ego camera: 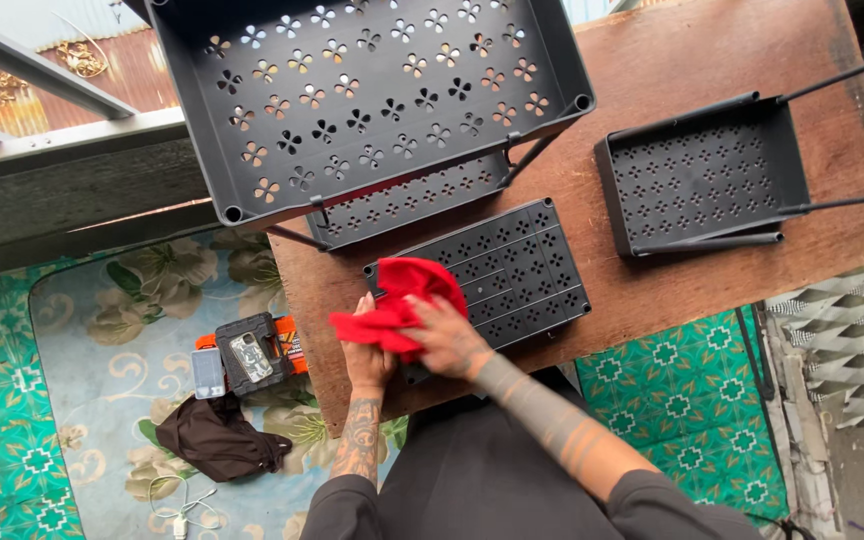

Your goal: The person wipes black plastic trays and metal rods with a red cloth, then inserts the rods into the tray corners to assemble a small shelving unit. The person handles multiple trays and rods, stacking the trays and inserting the rods one at a time.

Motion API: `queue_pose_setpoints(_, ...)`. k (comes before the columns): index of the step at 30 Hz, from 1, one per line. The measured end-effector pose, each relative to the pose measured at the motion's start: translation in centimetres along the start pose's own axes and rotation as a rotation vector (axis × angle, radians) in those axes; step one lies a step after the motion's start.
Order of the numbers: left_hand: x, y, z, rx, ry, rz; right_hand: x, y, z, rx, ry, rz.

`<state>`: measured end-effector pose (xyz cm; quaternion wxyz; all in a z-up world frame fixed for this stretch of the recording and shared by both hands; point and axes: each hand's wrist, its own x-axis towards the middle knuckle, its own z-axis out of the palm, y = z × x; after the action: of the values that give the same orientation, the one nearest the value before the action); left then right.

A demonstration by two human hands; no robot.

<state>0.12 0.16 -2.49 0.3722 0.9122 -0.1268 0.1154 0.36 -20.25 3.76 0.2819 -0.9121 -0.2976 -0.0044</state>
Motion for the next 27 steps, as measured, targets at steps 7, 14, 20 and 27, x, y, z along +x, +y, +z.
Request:
queue_pose_setpoints(7, 0.4, 1.2, -0.6, 0.092, -0.054, -0.008, -8.0, 11.8, -10.1, -0.436, 0.138, 0.424)
queue_pose_setpoints(14, -0.1, -0.2, 0.0, 0.127, -0.046, 0.064, -1.3, -0.1, -1.3, -0.295, 0.007, 0.206)
queue_pose_setpoints(20, 0.1, 0.2, -0.3, 0.083, -0.07, 0.055, -3.5, 1.9, -3.0, -0.186, -0.011, -0.085)
queue_pose_setpoints(27, 1.1, 1.9, -2.3, -0.017, -0.194, -0.049, -10.0, 10.1, -10.0, -0.595, 0.198, 0.423)
